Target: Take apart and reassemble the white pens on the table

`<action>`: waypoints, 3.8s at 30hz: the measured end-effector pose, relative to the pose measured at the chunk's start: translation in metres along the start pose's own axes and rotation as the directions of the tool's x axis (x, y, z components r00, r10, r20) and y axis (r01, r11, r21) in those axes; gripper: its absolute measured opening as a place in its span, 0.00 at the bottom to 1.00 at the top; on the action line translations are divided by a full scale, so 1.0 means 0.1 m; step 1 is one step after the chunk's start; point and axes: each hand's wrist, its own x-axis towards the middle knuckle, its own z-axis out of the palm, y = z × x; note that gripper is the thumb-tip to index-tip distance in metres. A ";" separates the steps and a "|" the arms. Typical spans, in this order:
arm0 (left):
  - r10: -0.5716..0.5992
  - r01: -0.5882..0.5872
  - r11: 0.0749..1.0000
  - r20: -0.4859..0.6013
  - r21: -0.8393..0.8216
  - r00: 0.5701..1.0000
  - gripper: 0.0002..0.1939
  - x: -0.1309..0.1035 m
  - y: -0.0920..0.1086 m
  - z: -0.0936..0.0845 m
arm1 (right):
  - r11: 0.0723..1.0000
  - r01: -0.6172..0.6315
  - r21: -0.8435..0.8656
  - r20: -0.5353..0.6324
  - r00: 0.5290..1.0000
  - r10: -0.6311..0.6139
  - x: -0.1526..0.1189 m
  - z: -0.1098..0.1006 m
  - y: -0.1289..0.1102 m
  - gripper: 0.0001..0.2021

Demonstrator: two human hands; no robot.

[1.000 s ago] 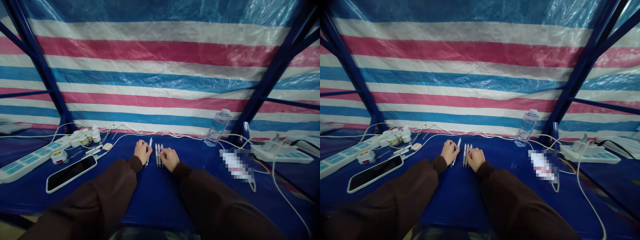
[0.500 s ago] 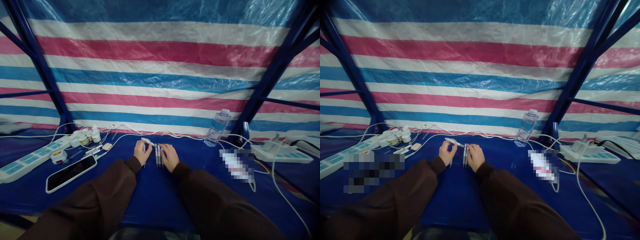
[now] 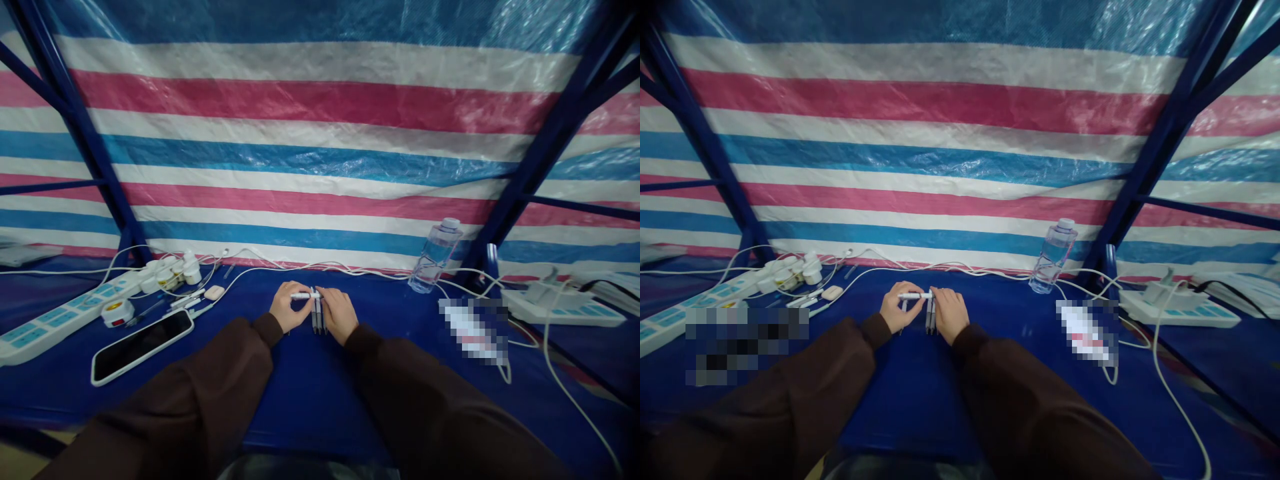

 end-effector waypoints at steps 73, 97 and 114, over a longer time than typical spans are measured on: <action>-0.178 0.064 0.823 0.149 0.564 0.973 0.18 0.00 -0.06 0.04 | 0.987 0.027 -0.161 -0.152 0.987 -0.052 -0.01 0.06 0.04 0.07; -0.192 0.086 0.816 0.128 0.571 0.973 0.17 0.00 -0.07 0.04 | 0.987 0.053 -0.153 -0.088 0.994 -0.067 0.01 0.03 0.00 0.12; -0.194 0.094 0.839 0.133 0.536 0.972 0.18 0.01 -0.07 0.03 | 0.986 0.072 -0.148 -0.099 0.991 -0.087 0.00 0.04 0.02 0.11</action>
